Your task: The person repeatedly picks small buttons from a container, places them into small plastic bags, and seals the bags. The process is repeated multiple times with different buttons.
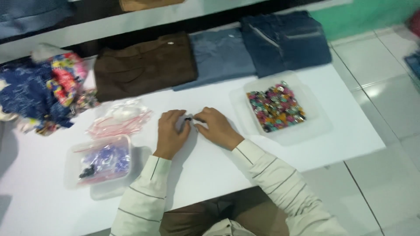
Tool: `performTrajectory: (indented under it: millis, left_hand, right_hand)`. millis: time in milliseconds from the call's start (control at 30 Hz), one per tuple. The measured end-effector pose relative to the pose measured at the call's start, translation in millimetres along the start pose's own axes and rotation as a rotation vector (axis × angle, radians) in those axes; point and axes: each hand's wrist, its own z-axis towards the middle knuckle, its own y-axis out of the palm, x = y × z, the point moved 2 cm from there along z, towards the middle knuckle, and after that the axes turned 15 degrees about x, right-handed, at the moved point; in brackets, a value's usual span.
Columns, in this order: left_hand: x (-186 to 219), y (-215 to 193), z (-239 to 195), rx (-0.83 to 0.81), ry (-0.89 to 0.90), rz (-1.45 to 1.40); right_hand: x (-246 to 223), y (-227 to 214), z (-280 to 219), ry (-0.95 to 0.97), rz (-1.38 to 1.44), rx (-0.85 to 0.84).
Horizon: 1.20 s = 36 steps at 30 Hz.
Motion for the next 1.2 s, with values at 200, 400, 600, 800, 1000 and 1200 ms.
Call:
performTrajectory:
  millis: [200, 400, 600, 800, 1000, 1200]
  left_hand:
    - [54, -2, 4, 0.047, 0.073, -0.040]
    - [137, 29, 23, -0.028, 0.375, -0.210]
    - [184, 149, 13, -0.454, 0.430, -0.091]
    - [205, 190, 32, -0.751, 0.419, 0.122]
    - [202, 183, 46, -0.645, 0.458, 0.374]
    - [199, 164, 54, -0.577, 0.450, 0.518]
  right_hand:
    - [-58, -77, -32, 0.109, 0.004, -0.166]
    - [-38, -194, -48, 0.262, -0.256, -0.058]
    - [52, -219, -72, 0.605, -0.615, -0.130]
    - [89, -205, -79, 0.535, -0.667, -0.253]
    - [72, -205, -55, 0.483, -0.586, -0.365]
    - [34, -222, -37, 0.325, -0.294, -0.217]
